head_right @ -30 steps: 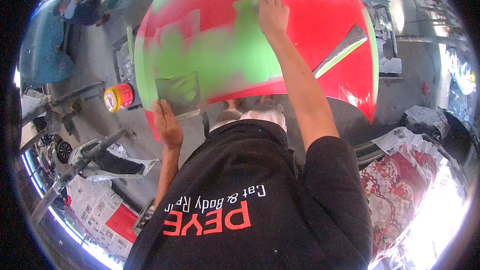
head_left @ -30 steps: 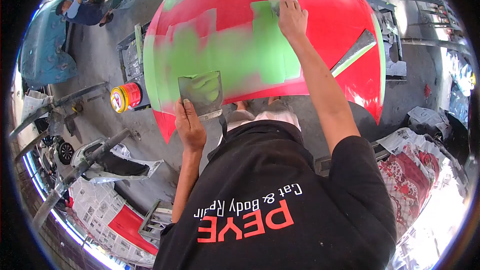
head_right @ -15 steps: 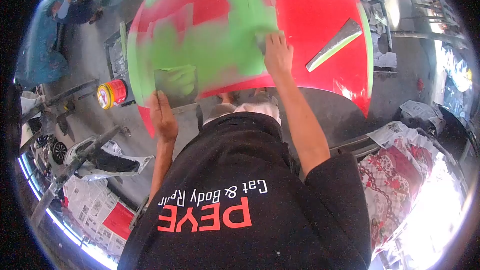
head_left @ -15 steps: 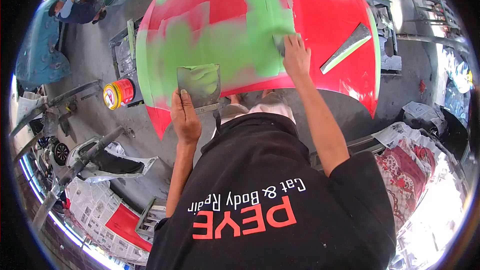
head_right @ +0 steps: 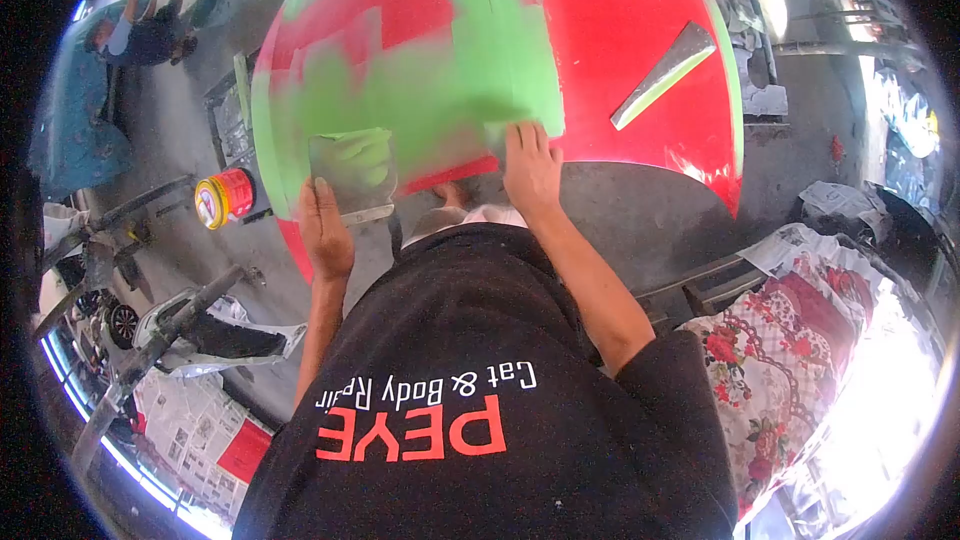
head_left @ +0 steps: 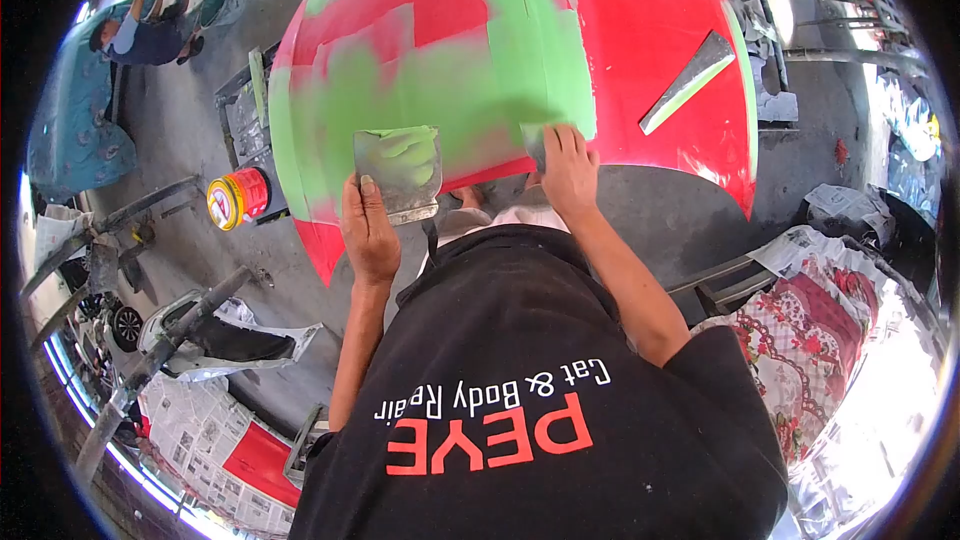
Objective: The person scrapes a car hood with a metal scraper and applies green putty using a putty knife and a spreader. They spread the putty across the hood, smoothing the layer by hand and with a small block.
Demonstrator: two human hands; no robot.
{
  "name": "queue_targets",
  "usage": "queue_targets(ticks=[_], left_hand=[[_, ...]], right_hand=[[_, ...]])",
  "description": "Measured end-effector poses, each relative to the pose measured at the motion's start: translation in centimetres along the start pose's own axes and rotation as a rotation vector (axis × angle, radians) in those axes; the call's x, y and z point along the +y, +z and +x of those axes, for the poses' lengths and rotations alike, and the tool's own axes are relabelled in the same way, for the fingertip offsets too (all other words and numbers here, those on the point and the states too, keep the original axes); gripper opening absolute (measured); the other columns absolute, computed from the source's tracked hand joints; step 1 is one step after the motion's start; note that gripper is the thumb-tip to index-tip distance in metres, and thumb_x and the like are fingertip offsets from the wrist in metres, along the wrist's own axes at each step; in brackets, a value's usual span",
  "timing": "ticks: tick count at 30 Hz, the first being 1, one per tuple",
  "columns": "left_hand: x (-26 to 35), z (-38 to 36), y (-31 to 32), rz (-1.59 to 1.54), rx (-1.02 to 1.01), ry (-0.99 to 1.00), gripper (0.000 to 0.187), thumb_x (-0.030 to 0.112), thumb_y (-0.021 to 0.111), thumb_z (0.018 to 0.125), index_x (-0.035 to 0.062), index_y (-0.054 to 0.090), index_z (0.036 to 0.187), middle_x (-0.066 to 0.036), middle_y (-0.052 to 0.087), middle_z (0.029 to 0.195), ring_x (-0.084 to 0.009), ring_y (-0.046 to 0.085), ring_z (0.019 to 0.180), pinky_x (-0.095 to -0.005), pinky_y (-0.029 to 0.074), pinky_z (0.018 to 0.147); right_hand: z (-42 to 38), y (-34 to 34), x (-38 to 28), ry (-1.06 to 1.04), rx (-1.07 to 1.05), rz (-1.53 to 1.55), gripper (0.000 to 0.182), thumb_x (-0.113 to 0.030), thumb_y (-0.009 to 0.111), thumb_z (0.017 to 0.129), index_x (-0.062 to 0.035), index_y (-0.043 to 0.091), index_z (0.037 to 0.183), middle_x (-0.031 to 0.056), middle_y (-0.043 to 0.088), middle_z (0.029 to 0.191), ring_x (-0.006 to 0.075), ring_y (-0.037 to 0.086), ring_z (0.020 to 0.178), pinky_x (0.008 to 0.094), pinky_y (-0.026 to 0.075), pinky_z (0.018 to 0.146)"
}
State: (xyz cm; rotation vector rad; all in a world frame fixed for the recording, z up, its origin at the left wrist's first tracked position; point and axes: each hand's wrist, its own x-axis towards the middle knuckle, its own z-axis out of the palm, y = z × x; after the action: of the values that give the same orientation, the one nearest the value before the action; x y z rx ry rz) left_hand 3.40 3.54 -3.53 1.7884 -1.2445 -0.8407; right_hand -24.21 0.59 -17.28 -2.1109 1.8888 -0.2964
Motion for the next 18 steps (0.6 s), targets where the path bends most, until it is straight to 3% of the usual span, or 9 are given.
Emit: queue_targets(ticks=[5,8,11,13,14,16,18], left_hand=[[-0.7,-0.1,-1.5,0.092,0.031,0.019,0.03,0.017,0.041,0.111,-0.006,0.057,0.122,-0.008,0.061,0.108,-0.0166,0.053,0.1,-0.0301,0.044,0.092],[-0.9,-0.2,-2.9,0.052,-0.001,-0.089,0.033,0.018,0.041,0.111,-0.0067,0.057,0.126,-0.009,0.062,0.113,-0.0164,0.054,0.104,-0.0296,0.043,0.095],[-1.6,-0.5,-3.9,0.008,0.012,-0.063,0.035,0.019,0.041,0.111,-0.0068,0.056,0.13,-0.01,0.062,0.116,-0.0162,0.054,0.108,-0.0289,0.042,0.098],[-2.7,-0.7,-4.2,0.018,0.094,0.023,0.024,0.014,0.044,0.11,-0.0042,0.059,0.114,0.001,0.051,0.086,-0.0084,0.043,0.08,-0.0243,0.039,0.069],[-3.0,-0.8,-4.6,0.016,0.098,0.015,0.024,0.014,0.044,0.11,-0.0042,0.059,0.114,0.001,0.051,0.086,-0.0084,0.043,0.08,-0.0243,0.039,0.069],[-3.7,-0.9,-5.2,-0.066,0.074,-0.129,0.035,0.018,0.041,0.111,-0.0064,0.056,0.131,-0.009,0.062,0.117,-0.0159,0.054,0.108,-0.029,0.042,0.098],[-3.5,-0.4,-5.3,-0.077,0.068,-0.118,0.035,0.018,0.042,0.111,-0.0064,0.056,0.131,-0.009,0.062,0.117,-0.0158,0.054,0.108,-0.0291,0.042,0.097]], right_hand=[[11.2,1.7,-4.6,-0.073,0.159,-0.057,0.045,-0.013,0.06,0.088,-0.0125,0.058,0.133,0.0114,0.056,0.129,0.031,0.05,0.128,0.0496,0.045,0.088],[18.0,3.7,-5.7,-0.113,0.278,-0.133,0.037,-0.014,0.059,0.089,-0.0119,0.062,0.127,0.0104,0.057,0.126,0.0298,0.051,0.125,0.0485,0.046,0.089],[22.3,4.8,-5.9,-0.06,0.128,-0.17,0.047,-0.008,0.057,0.09,-0.0163,0.057,0.136,0.0089,0.054,0.133,0.0292,0.049,0.129,0.0488,0.044,0.092],[21.5,4.1,-6.2,-0.056,0.065,-0.166,0.047,-0.008,0.058,0.09,-0.0163,0.056,0.136,0.0087,0.054,0.133,0.0291,0.049,0.128,0.0494,0.044,0.091],[20.7,3.6,-6.3,-0.043,0.009,-0.169,0.048,-0.008,0.058,0.089,-0.0163,0.056,0.137,0.0084,0.054,0.132,0.0289,0.049,0.128,0.0499,0.044,0.091],[17.2,3.8,-6.3,-0.047,-0.007,-0.173,0.051,-0.007,0.059,0.088,-0.0166,0.055,0.138,0.0082,0.053,0.132,0.0293,0.048,0.129,0.0503,0.045,0.09],[12.6,4.0,-6.1,-0.058,-0.015,-0.17,0.057,-0.004,0.059,0.086,-0.0172,0.052,0.141,0.0088,0.051,0.134,0.0306,0.046,0.132,0.0514,0.046,0.089]])
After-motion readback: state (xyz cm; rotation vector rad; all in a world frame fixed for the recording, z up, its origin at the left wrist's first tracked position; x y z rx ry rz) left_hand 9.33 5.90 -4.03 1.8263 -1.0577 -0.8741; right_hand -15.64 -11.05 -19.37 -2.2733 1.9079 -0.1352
